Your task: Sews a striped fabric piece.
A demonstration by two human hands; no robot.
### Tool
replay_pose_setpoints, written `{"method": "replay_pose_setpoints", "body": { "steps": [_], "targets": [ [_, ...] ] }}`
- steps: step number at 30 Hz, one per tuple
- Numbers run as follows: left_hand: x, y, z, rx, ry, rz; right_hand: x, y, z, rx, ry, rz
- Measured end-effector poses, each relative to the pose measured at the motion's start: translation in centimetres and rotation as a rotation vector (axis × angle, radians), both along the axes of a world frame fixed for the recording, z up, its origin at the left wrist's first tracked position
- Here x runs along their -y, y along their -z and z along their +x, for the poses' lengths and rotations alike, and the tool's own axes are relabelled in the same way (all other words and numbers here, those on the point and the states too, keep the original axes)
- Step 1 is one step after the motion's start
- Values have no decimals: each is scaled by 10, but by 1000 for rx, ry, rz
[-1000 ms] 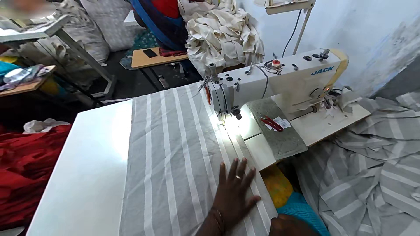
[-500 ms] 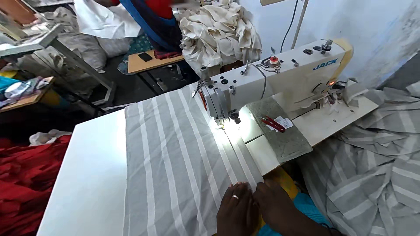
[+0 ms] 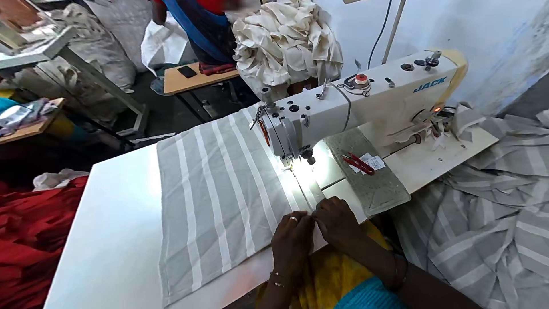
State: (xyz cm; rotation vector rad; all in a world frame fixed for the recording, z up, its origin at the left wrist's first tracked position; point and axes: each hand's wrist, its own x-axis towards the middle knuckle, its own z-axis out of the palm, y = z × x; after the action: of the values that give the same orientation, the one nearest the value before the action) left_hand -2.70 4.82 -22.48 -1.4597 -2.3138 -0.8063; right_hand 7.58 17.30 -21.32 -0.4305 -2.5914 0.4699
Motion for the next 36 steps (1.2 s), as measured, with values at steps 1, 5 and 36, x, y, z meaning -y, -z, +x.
{"method": "replay_pose_setpoints", "body": {
  "steps": [1,5,36],
  "targets": [
    [-4,-2,-5,4,-6,-7,-3,3,-5,-30,-4,5],
    [-19,-5,-30,-19,-2,-28,-18,10,-24,-109,-16,48],
    [-65,-14,-92,24,-57,-102,-208,15,98,-237,577,217]
  ]
}}
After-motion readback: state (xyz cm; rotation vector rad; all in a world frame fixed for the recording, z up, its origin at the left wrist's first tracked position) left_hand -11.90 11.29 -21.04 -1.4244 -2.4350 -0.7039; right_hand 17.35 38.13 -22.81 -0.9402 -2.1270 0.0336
